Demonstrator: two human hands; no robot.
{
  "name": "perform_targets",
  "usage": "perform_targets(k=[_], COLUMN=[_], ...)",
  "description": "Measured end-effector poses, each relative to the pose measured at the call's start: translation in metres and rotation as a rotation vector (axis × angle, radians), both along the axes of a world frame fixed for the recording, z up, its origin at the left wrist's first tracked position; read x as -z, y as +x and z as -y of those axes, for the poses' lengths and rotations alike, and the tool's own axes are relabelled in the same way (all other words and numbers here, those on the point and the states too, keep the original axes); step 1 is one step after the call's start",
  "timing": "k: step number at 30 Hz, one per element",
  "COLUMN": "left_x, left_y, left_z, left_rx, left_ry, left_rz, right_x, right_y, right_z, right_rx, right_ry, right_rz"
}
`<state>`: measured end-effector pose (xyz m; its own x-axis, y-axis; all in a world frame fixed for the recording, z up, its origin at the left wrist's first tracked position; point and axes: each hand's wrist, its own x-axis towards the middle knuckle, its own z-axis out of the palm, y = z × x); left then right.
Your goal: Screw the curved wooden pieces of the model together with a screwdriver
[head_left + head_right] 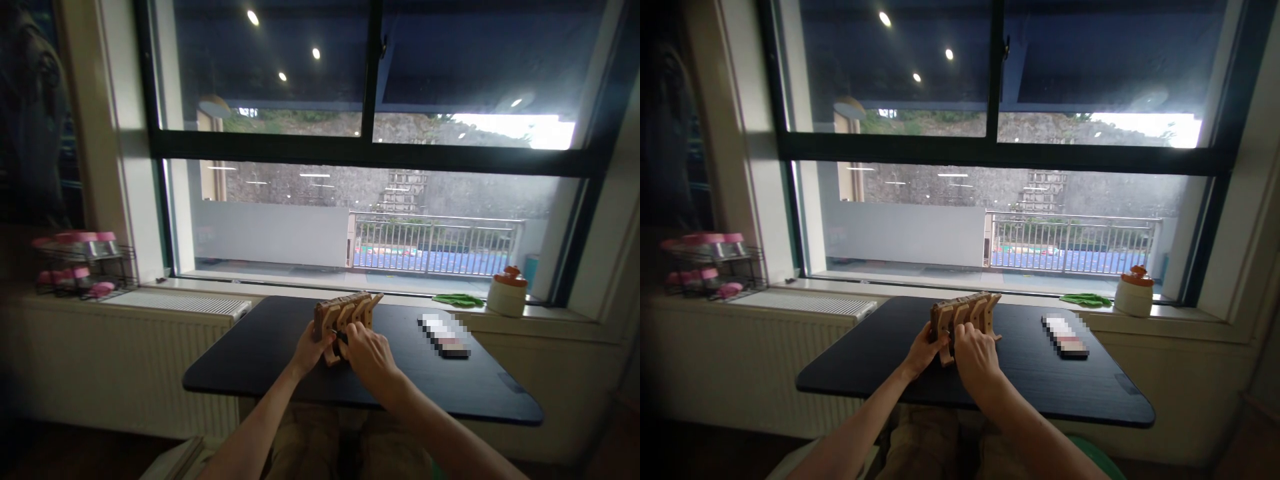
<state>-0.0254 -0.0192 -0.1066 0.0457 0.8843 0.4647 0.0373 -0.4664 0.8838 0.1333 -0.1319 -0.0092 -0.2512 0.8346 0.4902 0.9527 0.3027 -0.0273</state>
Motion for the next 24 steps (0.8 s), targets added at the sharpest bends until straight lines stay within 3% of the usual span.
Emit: perform_targets(k=[9, 17, 24], left_x=[0.003, -0.001, -0.001], left_y=[-0.001, 0.000, -0.001], left_z=[-0.004, 0.000, 0.001], left_rx=[-0.032, -0.018, 0.012], left_ry=[0.023, 0.019, 0.017], left_rz=[-0.035, -0.010, -0.019], right_x=[0.001, 0.007, 0.007], right_y=[-0.004, 0.008, 0.003], right_z=[-0.005, -0.018, -0.010], right_rx=[0.010, 0.112, 0.027], right_ry=[0.021, -0.090, -0.055], right_rz=[-0.005, -0.129, -0.149])
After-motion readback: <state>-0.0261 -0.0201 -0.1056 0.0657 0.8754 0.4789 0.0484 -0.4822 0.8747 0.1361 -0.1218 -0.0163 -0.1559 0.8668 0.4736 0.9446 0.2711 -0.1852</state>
